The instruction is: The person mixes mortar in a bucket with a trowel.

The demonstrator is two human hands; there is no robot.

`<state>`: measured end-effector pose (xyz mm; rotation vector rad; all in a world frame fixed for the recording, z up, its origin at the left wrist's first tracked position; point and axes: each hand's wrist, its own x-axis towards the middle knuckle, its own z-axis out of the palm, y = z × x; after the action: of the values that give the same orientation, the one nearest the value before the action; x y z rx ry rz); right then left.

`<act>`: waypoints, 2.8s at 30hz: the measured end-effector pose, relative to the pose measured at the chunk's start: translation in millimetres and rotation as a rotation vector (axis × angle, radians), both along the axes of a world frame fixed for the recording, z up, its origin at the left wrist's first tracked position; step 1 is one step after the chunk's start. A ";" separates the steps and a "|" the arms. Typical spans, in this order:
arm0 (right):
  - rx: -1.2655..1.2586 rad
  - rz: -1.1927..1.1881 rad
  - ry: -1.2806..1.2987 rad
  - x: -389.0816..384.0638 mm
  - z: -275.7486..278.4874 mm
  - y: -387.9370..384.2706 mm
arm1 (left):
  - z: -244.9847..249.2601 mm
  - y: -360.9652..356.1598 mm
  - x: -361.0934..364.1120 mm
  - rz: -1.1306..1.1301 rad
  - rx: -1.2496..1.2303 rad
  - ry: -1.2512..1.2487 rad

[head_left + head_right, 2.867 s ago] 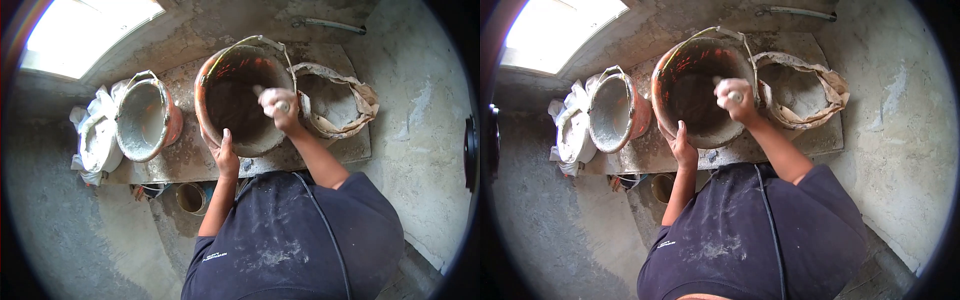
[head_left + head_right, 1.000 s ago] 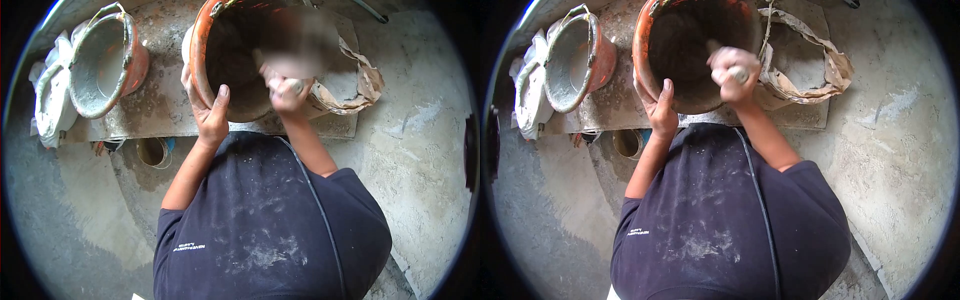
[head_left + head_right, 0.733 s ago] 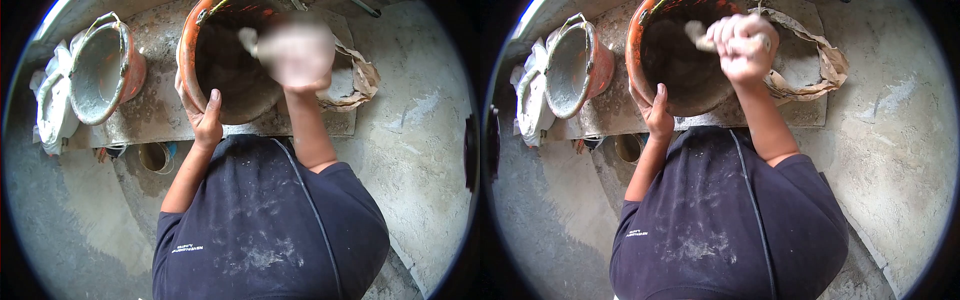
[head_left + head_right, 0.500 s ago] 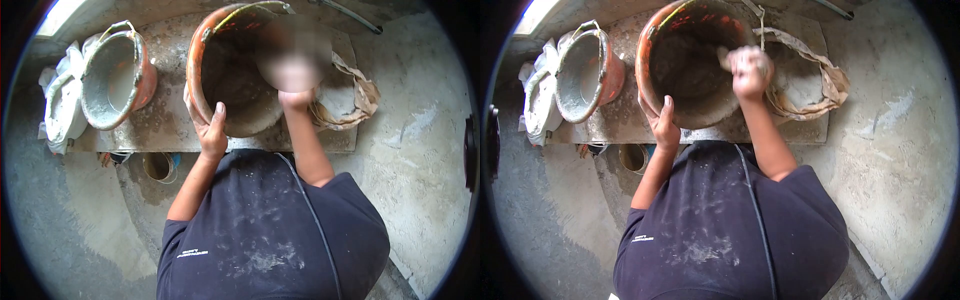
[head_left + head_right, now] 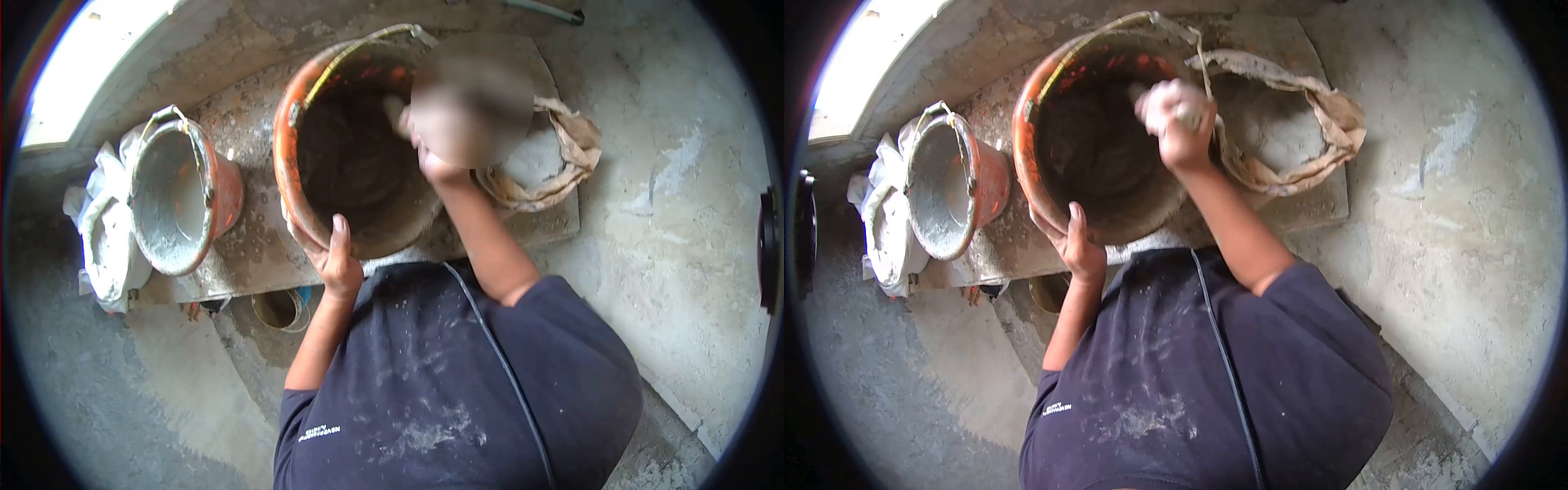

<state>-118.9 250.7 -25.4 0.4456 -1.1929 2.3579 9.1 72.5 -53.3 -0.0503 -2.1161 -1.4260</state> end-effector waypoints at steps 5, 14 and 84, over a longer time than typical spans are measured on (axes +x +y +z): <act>0.355 0.149 -0.015 74.2 18.8 -7.6 | 24.7 6.8 5.8 -0.001 0.200 -0.190; 1.066 0.746 -0.764 41.4 61.5 88.0 | 16.4 5.6 5.4 -0.107 0.419 -0.128; 1.482 0.057 -0.106 156.7 64.3 34.3 | 15.3 -93.3 48.2 0.145 0.872 -0.098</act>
<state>37.8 285.0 38.9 0.7572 -2.8098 1.0948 57.3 -20.8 -38.0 0.5019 -1.3634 -2.1499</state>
